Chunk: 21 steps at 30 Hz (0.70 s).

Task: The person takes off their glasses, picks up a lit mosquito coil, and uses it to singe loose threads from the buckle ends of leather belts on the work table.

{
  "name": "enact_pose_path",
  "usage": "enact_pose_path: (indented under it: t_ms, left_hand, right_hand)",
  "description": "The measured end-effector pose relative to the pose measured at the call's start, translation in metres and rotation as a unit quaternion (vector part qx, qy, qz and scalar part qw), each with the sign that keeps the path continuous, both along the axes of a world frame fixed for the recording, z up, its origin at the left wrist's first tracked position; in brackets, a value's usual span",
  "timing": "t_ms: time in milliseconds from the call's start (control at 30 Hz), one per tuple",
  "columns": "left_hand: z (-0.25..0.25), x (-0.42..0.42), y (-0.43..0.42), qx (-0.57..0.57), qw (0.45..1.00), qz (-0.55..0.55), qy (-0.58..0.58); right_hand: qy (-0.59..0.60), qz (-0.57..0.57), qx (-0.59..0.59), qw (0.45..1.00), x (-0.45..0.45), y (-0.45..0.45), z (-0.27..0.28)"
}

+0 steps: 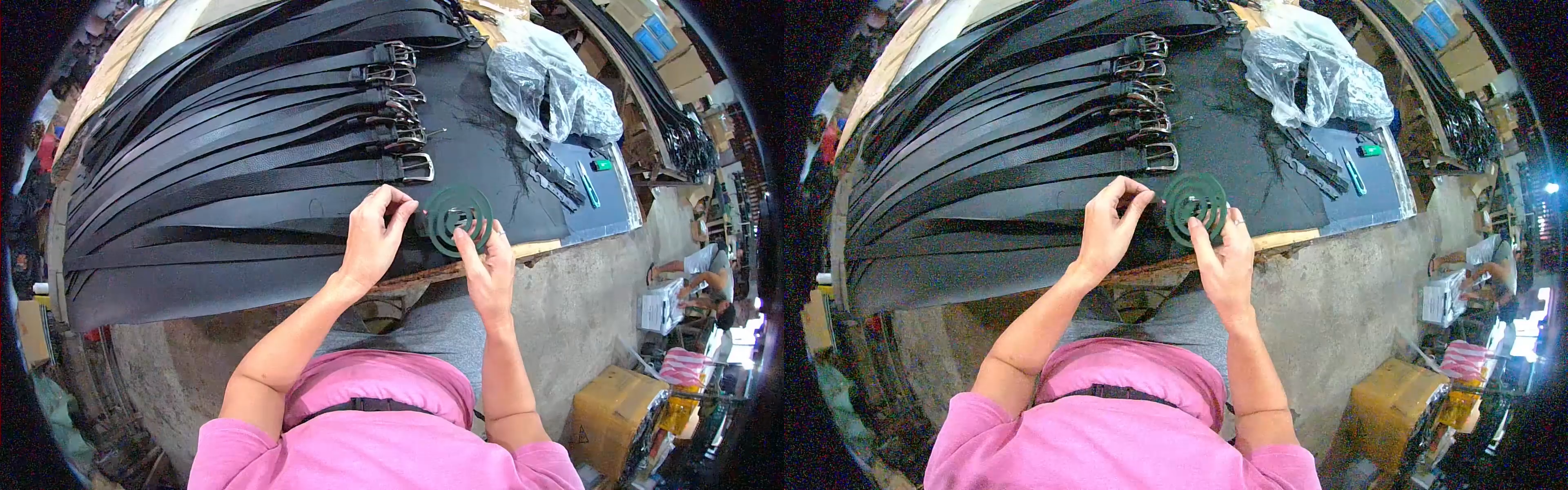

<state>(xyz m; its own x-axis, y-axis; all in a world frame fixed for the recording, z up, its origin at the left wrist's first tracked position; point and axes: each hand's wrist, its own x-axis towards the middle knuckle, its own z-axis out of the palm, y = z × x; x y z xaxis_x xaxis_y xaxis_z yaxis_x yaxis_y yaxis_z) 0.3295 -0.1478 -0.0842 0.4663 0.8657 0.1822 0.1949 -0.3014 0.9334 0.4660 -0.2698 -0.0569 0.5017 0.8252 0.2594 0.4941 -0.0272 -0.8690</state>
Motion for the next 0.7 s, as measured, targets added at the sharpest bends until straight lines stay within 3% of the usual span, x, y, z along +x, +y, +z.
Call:
enact_pose_path:
  t_ms: [100,167,300,467,633,700]
  left_hand:
    - [0.000,0.002,0.000,-0.039,0.999,0.006,-0.025]
    - [0.001,0.007,0.000,-0.062,0.997,-0.001,-0.054]
    - [0.002,0.013,0.002,0.053,0.993,-0.043,0.095]
    - [-0.003,0.019,0.008,0.008,0.995,-0.037,0.088]
    - [0.006,0.021,0.013,0.207,0.976,-0.025,0.056]
    - [0.013,0.020,0.010,0.129,0.982,-0.083,0.109]
  right_hand:
    - [0.170,-0.054,0.037,0.983,0.007,-0.005,-0.016]
    - [0.191,-0.066,0.062,0.978,0.009,-0.007,-0.014]
    - [0.227,-0.057,0.078,0.969,0.012,-0.012,-0.020]
    - [0.259,-0.074,0.095,0.958,0.007,-0.012,-0.019]
    - [0.245,-0.075,0.098,0.962,0.009,-0.014,-0.024]
    - [0.247,-0.075,0.104,0.961,0.007,-0.013,-0.023]
